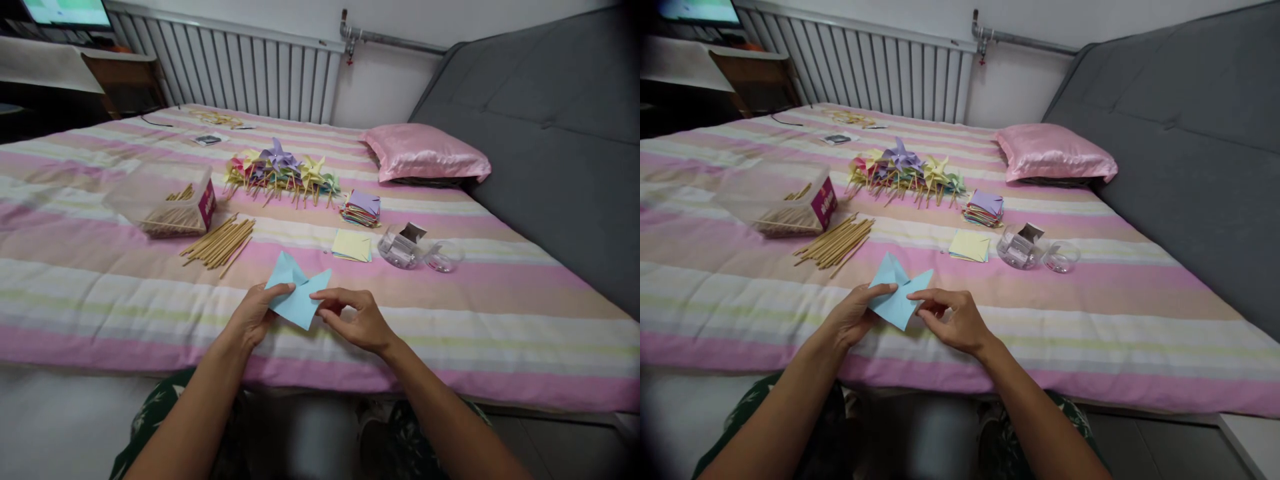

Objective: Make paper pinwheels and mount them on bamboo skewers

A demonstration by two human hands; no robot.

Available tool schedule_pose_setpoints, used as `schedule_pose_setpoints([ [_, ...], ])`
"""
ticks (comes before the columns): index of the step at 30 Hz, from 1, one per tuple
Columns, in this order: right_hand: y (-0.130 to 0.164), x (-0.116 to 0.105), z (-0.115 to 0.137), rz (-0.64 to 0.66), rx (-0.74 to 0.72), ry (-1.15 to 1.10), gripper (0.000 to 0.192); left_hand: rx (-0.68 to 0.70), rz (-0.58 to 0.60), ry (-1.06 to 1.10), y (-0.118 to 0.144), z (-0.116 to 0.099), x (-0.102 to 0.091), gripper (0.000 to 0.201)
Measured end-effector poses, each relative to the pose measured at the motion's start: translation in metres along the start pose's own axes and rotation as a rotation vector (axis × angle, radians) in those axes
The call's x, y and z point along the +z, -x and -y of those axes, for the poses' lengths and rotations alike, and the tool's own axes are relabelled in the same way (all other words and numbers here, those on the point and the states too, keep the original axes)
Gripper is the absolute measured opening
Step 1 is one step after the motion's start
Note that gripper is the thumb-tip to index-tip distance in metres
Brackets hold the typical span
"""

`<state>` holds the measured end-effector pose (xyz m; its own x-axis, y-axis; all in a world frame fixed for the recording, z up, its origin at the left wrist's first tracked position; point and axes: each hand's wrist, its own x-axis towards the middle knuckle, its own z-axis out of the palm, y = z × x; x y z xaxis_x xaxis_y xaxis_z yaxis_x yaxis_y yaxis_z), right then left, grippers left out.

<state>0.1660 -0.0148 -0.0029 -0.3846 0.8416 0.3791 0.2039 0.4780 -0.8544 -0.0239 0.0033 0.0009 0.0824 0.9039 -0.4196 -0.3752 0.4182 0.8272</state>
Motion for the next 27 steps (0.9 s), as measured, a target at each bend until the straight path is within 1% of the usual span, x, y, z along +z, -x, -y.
schedule_pose_setpoints([
  [5, -0.001, 0.001, -0.005, 0.016, 0.034, -0.015, 0.020, -0.054, 0.055, -0.044, 0.003, 0.004, 0.004, 0.021],
  [10, -0.003, 0.000, -0.003, 0.004, 0.075, -0.025, 0.008, -0.046, 0.063, -0.068, 0.007, 0.006, 0.008, 0.017],
  [12, -0.004, 0.002, -0.003, -0.017, 0.107, -0.044, 0.008, -0.024, 0.058, -0.081, 0.007, 0.007, 0.010, 0.017],
  [14, -0.004, 0.005, -0.003, -0.071, 0.158, -0.083, 0.012, 0.008, 0.048, -0.094, 0.008, 0.010, 0.013, 0.018],
  [17, -0.004, 0.010, -0.005, -0.157, 0.245, -0.145, 0.016, 0.059, -0.005, -0.102, 0.007, 0.013, 0.016, 0.020],
  [20, -0.003, 0.016, -0.007, -0.204, 0.312, -0.178, 0.019, 0.086, -0.060, -0.100, 0.007, 0.015, 0.018, 0.022],
  [23, -0.003, 0.019, -0.007, -0.235, 0.342, -0.168, 0.019, 0.098, -0.073, -0.118, 0.006, 0.016, 0.018, 0.024],
  [27, -0.003, 0.020, -0.005, -0.259, 0.356, -0.147, 0.020, 0.125, -0.057, -0.146, 0.003, 0.019, 0.017, 0.026],
])
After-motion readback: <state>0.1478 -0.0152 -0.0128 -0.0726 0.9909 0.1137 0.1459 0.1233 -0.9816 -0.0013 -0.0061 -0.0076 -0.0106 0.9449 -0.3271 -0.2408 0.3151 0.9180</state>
